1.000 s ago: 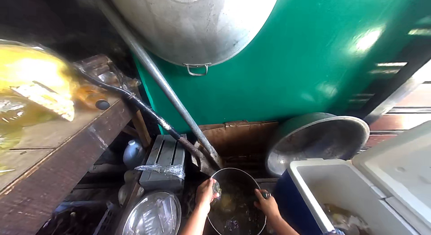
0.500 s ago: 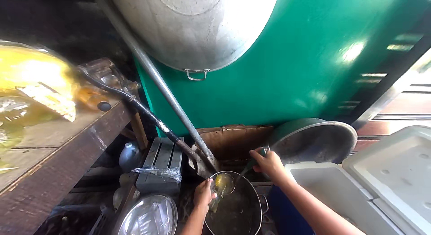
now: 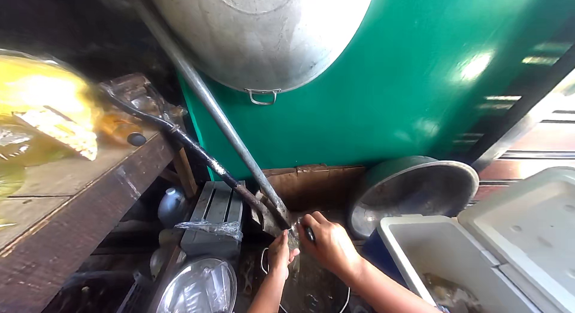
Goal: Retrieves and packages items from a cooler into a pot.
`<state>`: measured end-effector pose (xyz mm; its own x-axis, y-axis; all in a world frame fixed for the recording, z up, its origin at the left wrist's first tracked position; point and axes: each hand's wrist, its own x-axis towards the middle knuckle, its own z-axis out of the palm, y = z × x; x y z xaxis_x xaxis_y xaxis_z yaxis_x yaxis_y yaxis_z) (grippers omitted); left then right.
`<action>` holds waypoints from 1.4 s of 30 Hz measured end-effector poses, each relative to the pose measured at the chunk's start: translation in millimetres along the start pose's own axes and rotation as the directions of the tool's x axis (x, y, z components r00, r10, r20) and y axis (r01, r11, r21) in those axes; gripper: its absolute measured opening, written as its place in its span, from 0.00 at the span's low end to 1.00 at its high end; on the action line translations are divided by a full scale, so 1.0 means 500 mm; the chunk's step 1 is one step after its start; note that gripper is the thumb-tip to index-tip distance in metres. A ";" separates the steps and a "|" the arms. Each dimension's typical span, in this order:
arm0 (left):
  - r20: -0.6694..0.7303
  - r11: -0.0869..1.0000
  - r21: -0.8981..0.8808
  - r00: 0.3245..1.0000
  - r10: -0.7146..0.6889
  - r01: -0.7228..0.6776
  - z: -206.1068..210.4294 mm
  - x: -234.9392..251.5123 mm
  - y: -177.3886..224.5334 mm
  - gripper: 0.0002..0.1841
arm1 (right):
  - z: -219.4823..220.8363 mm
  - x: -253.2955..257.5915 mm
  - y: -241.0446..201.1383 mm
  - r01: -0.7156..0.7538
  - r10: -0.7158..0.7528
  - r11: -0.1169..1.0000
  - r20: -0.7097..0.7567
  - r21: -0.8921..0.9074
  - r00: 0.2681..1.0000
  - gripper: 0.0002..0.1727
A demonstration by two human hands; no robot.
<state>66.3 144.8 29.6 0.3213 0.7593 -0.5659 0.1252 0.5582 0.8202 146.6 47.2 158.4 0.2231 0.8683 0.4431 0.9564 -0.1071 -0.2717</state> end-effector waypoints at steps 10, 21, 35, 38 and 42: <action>0.059 0.990 0.124 0.997 0.053 -0.060 -0.017 0.006 -0.005 0.20 | 0.276 -0.224 0.189 -0.451 0.303 0.879 0.551 0.153 0.778 0.16; 0.026 0.982 0.152 0.994 0.105 -0.108 -0.046 0.013 -0.004 0.19 | 0.164 -0.202 0.264 -0.819 0.812 0.402 0.255 0.409 0.526 0.18; -0.029 0.982 0.116 0.988 0.154 -0.150 -0.014 -0.011 -0.003 0.22 | -0.082 0.056 -0.043 -0.301 0.273 0.942 0.178 0.150 0.945 0.20; -0.060 0.961 0.227 0.983 0.173 -0.156 -0.015 -0.134 0.072 0.14 | -0.071 0.042 -0.121 -0.036 0.010 0.996 0.317 0.079 0.948 0.19; -0.089 0.986 0.155 0.994 0.071 -0.056 -0.010 -0.232 0.157 0.14 | -0.031 0.009 -0.100 0.143 -0.145 0.989 0.128 0.028 0.981 0.14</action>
<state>34.1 102.4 159.3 0.2446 0.8236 -0.5118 0.2511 0.4560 0.8538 102.9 48.7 187.1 0.0557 0.9295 0.3647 0.9728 0.0318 -0.2296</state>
